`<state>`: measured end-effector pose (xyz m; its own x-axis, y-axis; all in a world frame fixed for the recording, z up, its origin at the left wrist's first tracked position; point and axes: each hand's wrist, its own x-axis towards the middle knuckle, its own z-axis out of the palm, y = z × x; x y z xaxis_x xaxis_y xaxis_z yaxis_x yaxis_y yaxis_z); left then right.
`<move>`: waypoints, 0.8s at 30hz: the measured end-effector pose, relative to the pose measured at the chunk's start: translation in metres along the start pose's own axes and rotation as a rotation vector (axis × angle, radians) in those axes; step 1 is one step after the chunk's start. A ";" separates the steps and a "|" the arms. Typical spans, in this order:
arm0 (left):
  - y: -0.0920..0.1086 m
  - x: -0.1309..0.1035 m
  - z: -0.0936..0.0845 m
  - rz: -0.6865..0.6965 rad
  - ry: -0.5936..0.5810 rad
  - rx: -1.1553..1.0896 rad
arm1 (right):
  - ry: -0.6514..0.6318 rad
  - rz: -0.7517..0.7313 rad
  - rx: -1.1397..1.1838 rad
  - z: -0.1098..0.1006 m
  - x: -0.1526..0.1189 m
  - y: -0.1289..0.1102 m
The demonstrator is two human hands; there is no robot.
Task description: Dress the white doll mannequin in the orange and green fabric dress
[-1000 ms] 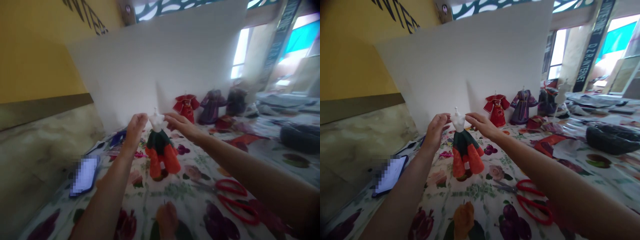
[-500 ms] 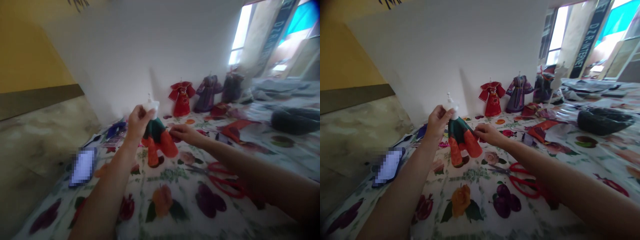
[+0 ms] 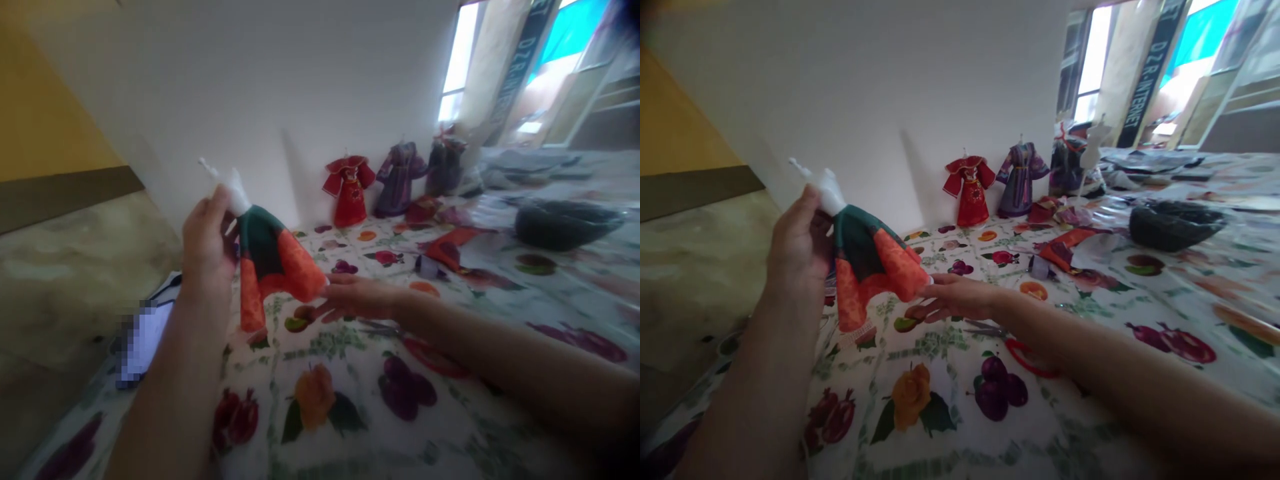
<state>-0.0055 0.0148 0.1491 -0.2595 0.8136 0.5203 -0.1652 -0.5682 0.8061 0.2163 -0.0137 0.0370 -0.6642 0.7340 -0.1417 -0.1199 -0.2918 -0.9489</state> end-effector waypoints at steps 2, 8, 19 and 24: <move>0.000 0.000 -0.001 -0.021 0.009 -0.037 | -0.021 -0.011 0.116 0.005 0.003 0.007; -0.008 0.003 -0.005 -0.044 0.042 -0.049 | 0.004 -0.019 0.187 0.013 0.006 0.014; -0.020 0.009 -0.007 -0.137 0.049 -0.007 | 0.005 -0.045 0.116 0.012 -0.003 0.012; -0.020 0.006 -0.003 -0.132 0.075 -0.086 | -0.015 -0.049 0.108 0.012 -0.002 0.012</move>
<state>-0.0067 0.0308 0.1358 -0.2997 0.8721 0.3868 -0.2820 -0.4683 0.8373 0.2069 -0.0262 0.0295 -0.6667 0.7398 -0.0906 -0.2309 -0.3206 -0.9187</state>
